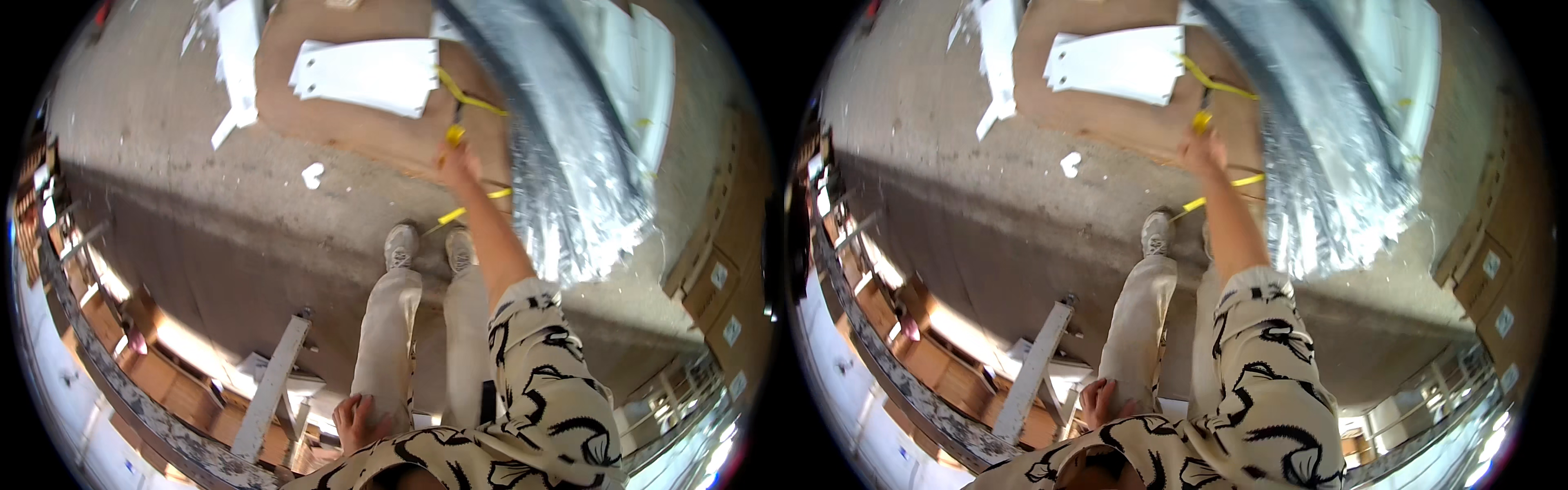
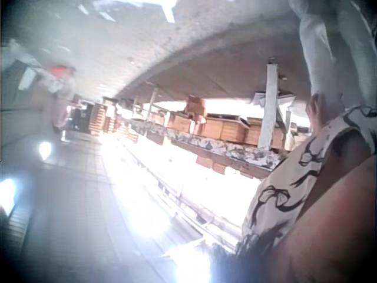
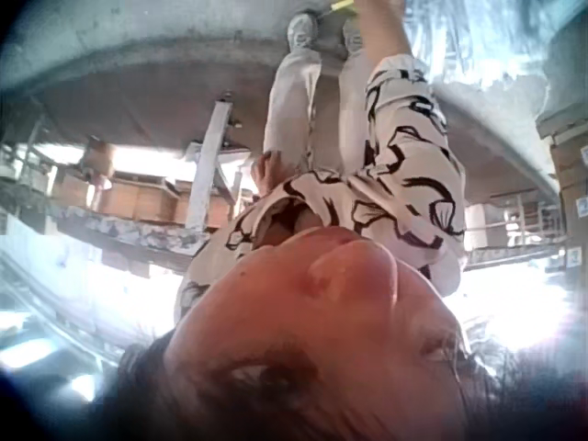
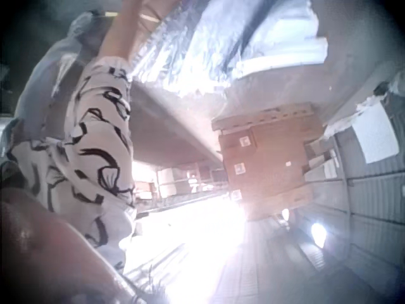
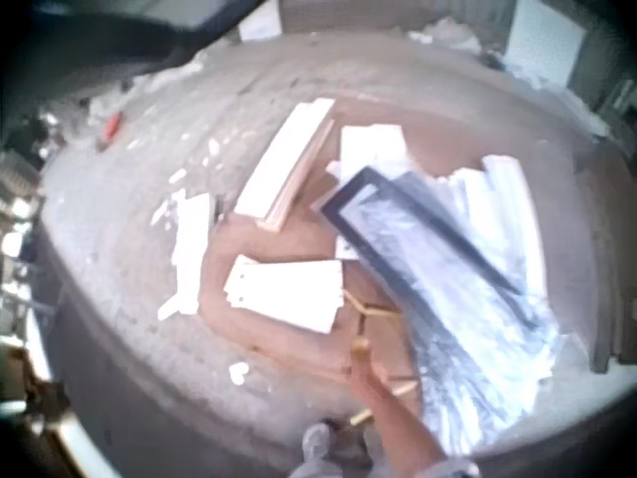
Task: The person handles long, plastic-wrapped furniture components and applies adhesive labels to them. They also use a yellow utility knife to cut open a cardboard box and place the wrapped parts inside. The task involves moving between a conveyor belt and a stack of boxes in a warehouse setting.
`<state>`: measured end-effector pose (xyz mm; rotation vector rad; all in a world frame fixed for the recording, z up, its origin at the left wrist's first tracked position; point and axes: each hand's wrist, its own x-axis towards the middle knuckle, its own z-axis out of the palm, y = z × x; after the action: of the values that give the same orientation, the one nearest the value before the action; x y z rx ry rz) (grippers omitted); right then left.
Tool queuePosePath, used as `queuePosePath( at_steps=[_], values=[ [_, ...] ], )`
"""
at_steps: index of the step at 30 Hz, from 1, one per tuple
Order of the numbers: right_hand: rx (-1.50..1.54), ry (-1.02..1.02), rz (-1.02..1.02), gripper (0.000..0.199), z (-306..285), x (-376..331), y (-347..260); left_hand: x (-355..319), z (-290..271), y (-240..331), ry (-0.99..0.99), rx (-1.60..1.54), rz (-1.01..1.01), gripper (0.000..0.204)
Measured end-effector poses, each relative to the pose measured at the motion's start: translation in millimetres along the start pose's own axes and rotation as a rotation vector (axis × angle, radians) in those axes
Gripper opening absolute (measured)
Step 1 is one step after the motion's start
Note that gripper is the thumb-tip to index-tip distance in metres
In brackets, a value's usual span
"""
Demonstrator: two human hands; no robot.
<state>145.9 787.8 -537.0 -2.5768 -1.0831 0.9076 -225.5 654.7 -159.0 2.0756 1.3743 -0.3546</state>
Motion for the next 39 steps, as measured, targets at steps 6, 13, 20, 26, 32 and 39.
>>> queuePosePath(
  at_steps=[6, 13, 20, 26, 32, 39],
  values=[
    [0.377, -0.21, -0.032, 0.02, -95.5, -318.2, 24.9, 1.2, -12.6, 11.8, -0.211, 0.129, 0.193, 0.056],
    [0.473, -0.021, 0.872, 0.023, -232.6, -661.9, 146.8, 11.3, -49.8, 45.6, -0.486, 0.365, 0.22, 0.044],
    [0.869, 0.415, 1.306, 0.021, -213.5, -846.7, 294.5, 7.3, 20.5, 176.4, -0.362, 0.41, 0.309, 0.038],
    [1.107, 0.769, 1.202, 0.047, -245.2, -981.5, 381.4, -57.3, 152.6, 414.9, -0.647, 0.401, 0.497, 0.037],
    [1.348, 0.906, 1.333, 0.033, -371.2, -1078.7, 519.6, -211.9, 295.4, 705.9, -0.72, 0.355, 1.111, 0.036],
    [1.696, 1.498, 1.269, 0.024, -432.4, -1228.9, 628.1, -530.7, 514.5, 987.2, -0.927, 0.387, 1.572, 0.035]
  ],
)
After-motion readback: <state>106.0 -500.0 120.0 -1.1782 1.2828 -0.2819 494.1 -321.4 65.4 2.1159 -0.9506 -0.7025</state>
